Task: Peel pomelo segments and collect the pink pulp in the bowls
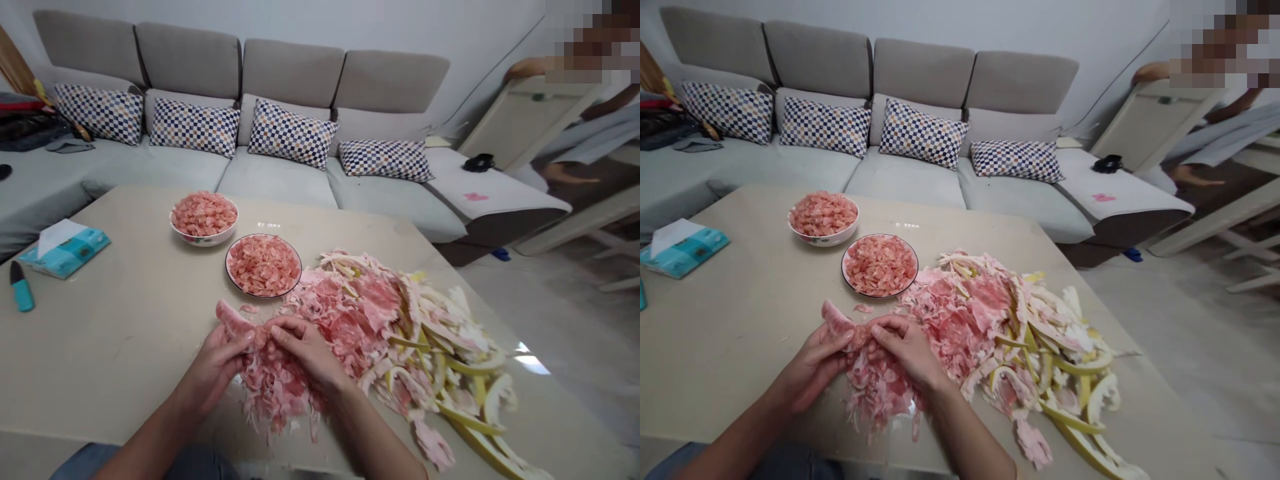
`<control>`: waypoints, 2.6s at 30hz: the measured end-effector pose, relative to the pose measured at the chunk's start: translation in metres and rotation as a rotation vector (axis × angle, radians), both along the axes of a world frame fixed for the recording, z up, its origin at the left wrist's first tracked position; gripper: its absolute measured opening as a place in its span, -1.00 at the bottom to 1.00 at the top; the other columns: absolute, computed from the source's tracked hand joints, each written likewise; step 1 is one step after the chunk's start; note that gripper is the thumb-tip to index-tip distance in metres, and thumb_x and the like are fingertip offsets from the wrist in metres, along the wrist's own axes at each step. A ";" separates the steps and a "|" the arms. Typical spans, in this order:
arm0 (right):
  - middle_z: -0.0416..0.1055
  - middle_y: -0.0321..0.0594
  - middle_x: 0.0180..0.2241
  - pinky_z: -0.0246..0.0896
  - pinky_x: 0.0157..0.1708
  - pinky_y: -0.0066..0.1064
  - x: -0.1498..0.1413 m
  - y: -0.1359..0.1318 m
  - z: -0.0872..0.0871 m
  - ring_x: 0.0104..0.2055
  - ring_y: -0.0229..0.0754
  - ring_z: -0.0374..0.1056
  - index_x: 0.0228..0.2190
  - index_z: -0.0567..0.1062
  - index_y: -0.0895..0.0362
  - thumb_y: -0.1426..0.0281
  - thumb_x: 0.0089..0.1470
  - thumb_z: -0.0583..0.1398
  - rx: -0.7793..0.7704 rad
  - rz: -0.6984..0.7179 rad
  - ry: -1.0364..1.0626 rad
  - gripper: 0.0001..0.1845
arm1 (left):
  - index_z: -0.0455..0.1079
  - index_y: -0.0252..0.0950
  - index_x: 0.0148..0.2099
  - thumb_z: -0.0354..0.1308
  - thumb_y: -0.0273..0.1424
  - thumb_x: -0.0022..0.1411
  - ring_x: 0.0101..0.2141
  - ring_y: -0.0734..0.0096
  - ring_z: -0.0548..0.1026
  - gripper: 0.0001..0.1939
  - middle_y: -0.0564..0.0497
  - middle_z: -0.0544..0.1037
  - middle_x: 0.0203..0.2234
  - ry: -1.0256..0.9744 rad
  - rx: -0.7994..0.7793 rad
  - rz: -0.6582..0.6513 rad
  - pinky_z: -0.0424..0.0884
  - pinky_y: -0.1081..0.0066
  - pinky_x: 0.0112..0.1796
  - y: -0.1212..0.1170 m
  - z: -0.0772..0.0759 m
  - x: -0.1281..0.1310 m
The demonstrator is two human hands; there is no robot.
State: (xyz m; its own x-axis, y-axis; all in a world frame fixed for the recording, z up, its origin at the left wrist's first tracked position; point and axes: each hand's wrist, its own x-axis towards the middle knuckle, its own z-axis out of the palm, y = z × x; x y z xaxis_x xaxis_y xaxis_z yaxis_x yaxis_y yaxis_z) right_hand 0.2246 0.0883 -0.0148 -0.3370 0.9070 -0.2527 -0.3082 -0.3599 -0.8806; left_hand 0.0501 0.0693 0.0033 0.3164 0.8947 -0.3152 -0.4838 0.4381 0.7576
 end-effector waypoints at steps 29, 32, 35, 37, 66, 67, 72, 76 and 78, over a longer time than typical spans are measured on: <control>0.45 -0.33 -0.53 0.26 -0.48 -0.52 0.001 0.001 0.007 -0.54 -0.35 0.35 -0.37 0.57 0.17 0.23 -0.10 0.38 0.109 -0.043 -0.082 -0.71 | 0.42 -0.36 -0.15 0.32 -0.39 0.09 -0.35 0.37 0.50 -0.72 -0.09 0.56 -0.33 -0.023 -0.045 0.043 0.45 0.39 -0.30 0.002 -0.001 0.002; 0.44 -0.31 -0.52 0.25 -0.48 -0.52 0.003 0.001 0.007 -0.53 -0.34 0.35 -0.37 0.56 0.18 0.23 -0.08 0.37 0.142 -0.027 -0.079 -0.71 | 0.42 -0.36 -0.16 0.34 -0.40 0.07 -0.36 0.39 0.50 -0.72 -0.07 0.55 -0.34 -0.033 -0.060 0.051 0.44 0.41 -0.30 0.002 0.000 0.001; 0.45 -0.30 -0.51 0.26 -0.47 -0.50 0.008 0.002 0.008 -0.52 -0.32 0.35 -0.35 0.54 0.17 0.21 -0.05 0.35 0.175 -0.067 -0.097 -0.71 | 0.42 -0.35 -0.19 0.35 -0.42 0.05 -0.39 0.45 0.48 -0.73 -0.02 0.53 -0.38 -0.046 -0.050 0.094 0.42 0.46 -0.33 0.004 -0.001 -0.001; 0.45 -0.29 -0.52 0.29 -0.45 -0.46 0.013 0.004 0.009 -0.51 -0.29 0.36 -0.33 0.53 0.15 0.19 -0.03 0.33 0.209 -0.118 -0.159 -0.71 | 0.41 -0.35 -0.17 0.34 -0.42 0.06 -0.38 0.45 0.47 -0.72 -0.01 0.52 -0.38 -0.051 -0.030 0.109 0.41 0.46 -0.33 0.005 -0.001 -0.002; 0.47 -0.17 -0.40 0.28 -0.33 -0.34 0.024 0.044 0.008 -0.38 -0.16 0.36 -0.32 0.55 0.12 0.36 0.13 0.16 0.803 -0.443 -0.973 -0.84 | 0.40 -0.31 -0.18 0.34 -0.44 0.06 -0.49 0.55 0.39 -0.73 0.07 0.47 -0.46 -0.127 -0.095 0.089 0.30 0.52 -0.43 0.005 -0.003 0.000; 0.43 -0.26 -0.51 0.24 -0.46 -0.41 0.021 0.039 0.013 -0.50 -0.23 0.31 -0.35 0.54 0.12 0.31 0.13 0.17 0.776 -0.390 -0.931 -0.83 | 0.40 -0.29 -0.13 0.33 -0.43 0.06 -0.48 0.54 0.39 -0.70 0.06 0.47 -0.45 -0.129 -0.093 0.088 0.30 0.52 -0.43 0.005 -0.003 0.000; 0.52 -0.25 -0.43 0.20 -0.46 -0.45 0.008 0.019 0.034 -0.45 -0.24 0.35 -0.31 0.59 0.12 0.27 0.07 0.24 0.504 -0.032 -0.588 -0.80 | 0.42 -0.31 -0.16 0.31 -0.41 0.10 -0.39 0.46 0.44 -0.76 0.00 0.50 -0.35 -0.112 -0.050 0.053 0.33 0.47 -0.36 0.003 -0.001 0.001; 0.57 -0.20 -0.29 0.26 -0.29 -0.38 0.002 0.013 0.040 -0.30 -0.17 0.42 -0.30 0.61 0.09 0.30 0.05 0.26 0.539 0.010 -0.619 -0.82 | 0.41 -0.29 -0.17 0.28 -0.40 0.13 -0.33 0.40 0.45 -0.80 -0.03 0.51 -0.32 -0.062 -0.029 0.043 0.36 0.42 -0.30 0.002 0.001 0.001; 0.58 -0.22 -0.32 0.26 -0.25 -0.36 0.001 0.013 0.040 -0.28 -0.17 0.43 -0.34 0.62 0.08 0.33 0.06 0.26 0.573 0.018 -0.639 -0.86 | 0.41 -0.29 -0.18 0.28 -0.39 0.13 -0.31 0.38 0.45 -0.81 -0.03 0.51 -0.31 -0.046 -0.032 0.032 0.37 0.40 -0.28 0.002 0.001 0.001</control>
